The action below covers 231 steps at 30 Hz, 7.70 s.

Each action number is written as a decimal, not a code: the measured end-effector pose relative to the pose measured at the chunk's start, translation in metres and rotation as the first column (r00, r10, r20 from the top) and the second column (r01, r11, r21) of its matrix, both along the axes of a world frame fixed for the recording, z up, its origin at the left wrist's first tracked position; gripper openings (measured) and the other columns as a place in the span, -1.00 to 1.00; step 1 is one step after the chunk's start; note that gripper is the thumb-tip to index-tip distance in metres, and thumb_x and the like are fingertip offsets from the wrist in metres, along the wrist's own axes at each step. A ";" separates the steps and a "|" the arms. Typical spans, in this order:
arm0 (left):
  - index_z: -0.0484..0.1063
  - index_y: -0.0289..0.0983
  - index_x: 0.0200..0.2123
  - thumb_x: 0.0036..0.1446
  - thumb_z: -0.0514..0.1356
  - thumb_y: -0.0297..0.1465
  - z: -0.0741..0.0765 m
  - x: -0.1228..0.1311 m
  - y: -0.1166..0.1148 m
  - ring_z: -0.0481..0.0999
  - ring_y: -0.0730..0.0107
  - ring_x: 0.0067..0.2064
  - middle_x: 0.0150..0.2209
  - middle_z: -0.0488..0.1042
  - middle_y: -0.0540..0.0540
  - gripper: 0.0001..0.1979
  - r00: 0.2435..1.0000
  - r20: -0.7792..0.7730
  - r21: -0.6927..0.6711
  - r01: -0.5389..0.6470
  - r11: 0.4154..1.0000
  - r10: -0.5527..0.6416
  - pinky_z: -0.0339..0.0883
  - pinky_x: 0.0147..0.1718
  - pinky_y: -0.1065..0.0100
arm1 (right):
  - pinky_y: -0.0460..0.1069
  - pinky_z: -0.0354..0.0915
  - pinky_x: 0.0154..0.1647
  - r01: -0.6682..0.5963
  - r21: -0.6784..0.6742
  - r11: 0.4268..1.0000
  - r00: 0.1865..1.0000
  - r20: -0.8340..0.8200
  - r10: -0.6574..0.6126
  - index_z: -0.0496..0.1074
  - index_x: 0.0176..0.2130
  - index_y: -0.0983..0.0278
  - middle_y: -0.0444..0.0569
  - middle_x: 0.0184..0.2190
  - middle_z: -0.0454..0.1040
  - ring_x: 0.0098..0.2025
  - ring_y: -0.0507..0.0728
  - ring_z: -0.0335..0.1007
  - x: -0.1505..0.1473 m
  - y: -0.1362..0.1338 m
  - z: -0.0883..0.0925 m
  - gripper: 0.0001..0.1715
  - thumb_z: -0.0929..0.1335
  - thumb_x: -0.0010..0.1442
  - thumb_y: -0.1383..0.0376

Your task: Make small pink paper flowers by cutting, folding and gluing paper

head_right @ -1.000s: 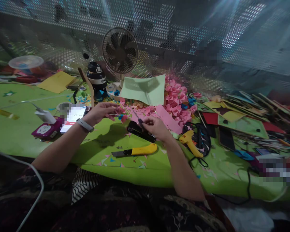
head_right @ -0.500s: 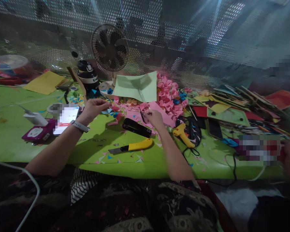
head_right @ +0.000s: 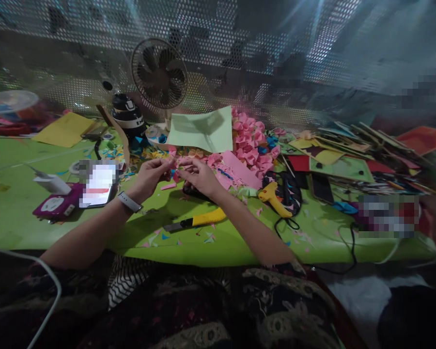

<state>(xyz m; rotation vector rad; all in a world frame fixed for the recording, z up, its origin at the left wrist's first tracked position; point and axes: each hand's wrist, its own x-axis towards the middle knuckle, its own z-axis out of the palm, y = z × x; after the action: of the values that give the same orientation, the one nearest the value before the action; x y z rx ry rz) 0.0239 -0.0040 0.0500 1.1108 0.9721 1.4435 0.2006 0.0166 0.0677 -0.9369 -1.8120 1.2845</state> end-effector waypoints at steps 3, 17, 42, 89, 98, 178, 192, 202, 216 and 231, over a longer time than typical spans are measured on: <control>0.39 -0.30 -0.59 -0.21 0.47 -0.04 -0.001 0.003 0.000 0.32 0.60 -0.59 -0.60 0.39 0.04 -0.52 1.000 -0.019 -0.004 -0.018 1.000 0.018 0.24 -0.55 0.47 | -0.07 0.34 -0.43 0.008 0.044 0.999 0.998 -0.057 -0.006 0.37 -0.24 0.24 -0.12 -0.37 0.47 -0.42 0.03 0.40 -0.010 0.002 -0.004 -0.54 0.48 0.02 0.00; 0.45 -0.30 -0.50 -0.13 0.44 -0.06 -0.015 0.008 -0.001 0.41 0.53 -0.53 -0.56 0.46 0.01 -0.57 0.999 -0.049 -0.031 0.018 0.999 -0.020 0.34 -0.48 0.44 | -0.07 0.26 -0.49 0.083 -0.057 0.995 0.959 -0.266 -0.095 0.33 -0.38 0.23 -0.23 -0.53 0.36 -0.56 -0.03 0.26 -0.005 0.007 -0.013 -0.47 0.51 -0.09 -0.08; 0.60 -0.23 -0.42 0.01 0.37 -0.12 -0.003 -0.007 0.001 0.45 0.39 -0.40 -0.46 0.53 -0.06 -0.72 0.934 -0.356 0.154 0.049 0.987 0.009 0.32 -0.34 0.37 | -0.03 0.28 -0.26 0.135 0.389 0.911 0.933 0.260 -0.249 0.49 -0.22 0.30 -0.01 -0.32 0.55 -0.31 0.10 0.42 0.055 0.031 0.023 -0.73 0.34 0.24 0.14; 0.66 -0.27 -0.32 -0.08 0.44 -0.12 -0.016 0.010 -0.001 0.54 0.46 -0.36 -0.38 0.61 -0.08 -0.65 0.994 0.107 0.097 -0.012 0.995 0.002 0.44 -0.27 0.38 | -0.03 0.12 -0.34 0.038 0.433 0.900 0.836 0.480 -0.266 0.47 -0.34 0.25 0.00 -0.37 0.54 -0.35 0.13 0.38 0.014 -0.007 0.009 -0.46 0.15 0.37 -0.02; 0.67 -0.25 -0.27 0.01 0.39 -0.12 -0.018 0.009 -0.003 0.57 0.39 -0.33 -0.32 0.64 -0.11 -0.67 1.000 0.028 0.168 0.008 0.986 -0.013 0.48 -0.26 0.32 | -0.03 0.10 -0.36 0.003 0.443 0.897 0.877 0.430 -0.215 0.45 -0.44 0.26 -0.01 -0.43 0.52 -0.40 0.10 0.33 0.018 -0.004 0.010 -0.44 0.17 0.34 -0.02; 0.55 -0.29 -0.50 -0.12 0.47 -0.17 -0.017 0.007 0.004 0.36 0.59 -0.52 -0.53 0.46 0.02 -0.69 0.987 0.151 0.116 -0.067 0.991 0.049 0.26 -0.50 0.47 | -0.02 0.28 -0.19 -0.008 0.480 0.877 0.947 0.284 -0.147 0.45 -0.17 0.25 0.00 -0.31 0.55 -0.27 0.14 0.45 0.004 -0.007 -0.009 -0.62 0.20 0.37 0.07; 0.59 -0.29 -0.46 -0.14 0.47 -0.16 -0.011 0.011 -0.002 0.40 0.55 -0.51 -0.53 0.49 0.00 -0.68 0.991 0.098 0.160 -0.111 0.981 0.096 0.32 -0.48 0.45 | 0.04 0.34 -0.08 0.038 0.595 0.802 0.927 0.278 -0.251 0.49 -0.10 0.23 0.06 -0.14 0.60 -0.13 0.20 0.52 0.005 -0.001 -0.021 -0.65 0.23 0.37 0.11; 0.64 -0.27 -0.41 -0.15 0.48 -0.20 -0.009 0.012 -0.005 0.42 0.55 -0.50 -0.51 0.54 -0.02 -0.71 0.990 0.112 0.161 -0.106 0.981 0.089 0.31 -0.49 0.45 | 0.06 0.39 -0.12 0.064 0.600 0.797 0.967 0.159 -0.198 0.50 -0.17 0.19 0.00 -0.20 0.60 -0.17 0.19 0.52 0.005 0.005 -0.025 -0.73 0.29 0.32 0.11; 0.65 -0.27 -0.41 -0.17 0.48 -0.17 -0.003 0.013 -0.006 0.36 0.57 -0.52 -0.51 0.52 -0.02 -0.69 0.993 0.096 0.194 -0.084 0.977 0.066 0.27 -0.52 0.47 | 0.10 0.39 -0.09 0.064 0.698 0.713 0.986 0.067 -0.155 0.49 -0.18 0.16 -0.02 -0.25 0.54 -0.15 0.19 0.45 0.006 0.010 -0.029 -0.87 0.37 0.28 0.20; 0.66 -0.27 -0.36 -0.10 0.47 -0.19 -0.009 0.012 -0.006 0.41 0.54 -0.48 -0.47 0.55 -0.04 -0.71 0.994 0.107 0.183 -0.001 0.983 -0.019 0.33 -0.46 0.45 | 0.11 0.40 -0.09 0.084 0.769 0.634 0.969 0.086 -0.233 0.50 -0.16 0.14 -0.01 -0.25 0.51 -0.15 0.20 0.45 0.009 0.010 -0.030 -0.88 0.38 0.27 0.28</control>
<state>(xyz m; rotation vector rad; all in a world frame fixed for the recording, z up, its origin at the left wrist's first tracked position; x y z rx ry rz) 0.0362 -0.0096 0.0406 1.1541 0.7696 1.5933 0.2094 0.0267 0.0376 -0.6975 -2.0711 0.2216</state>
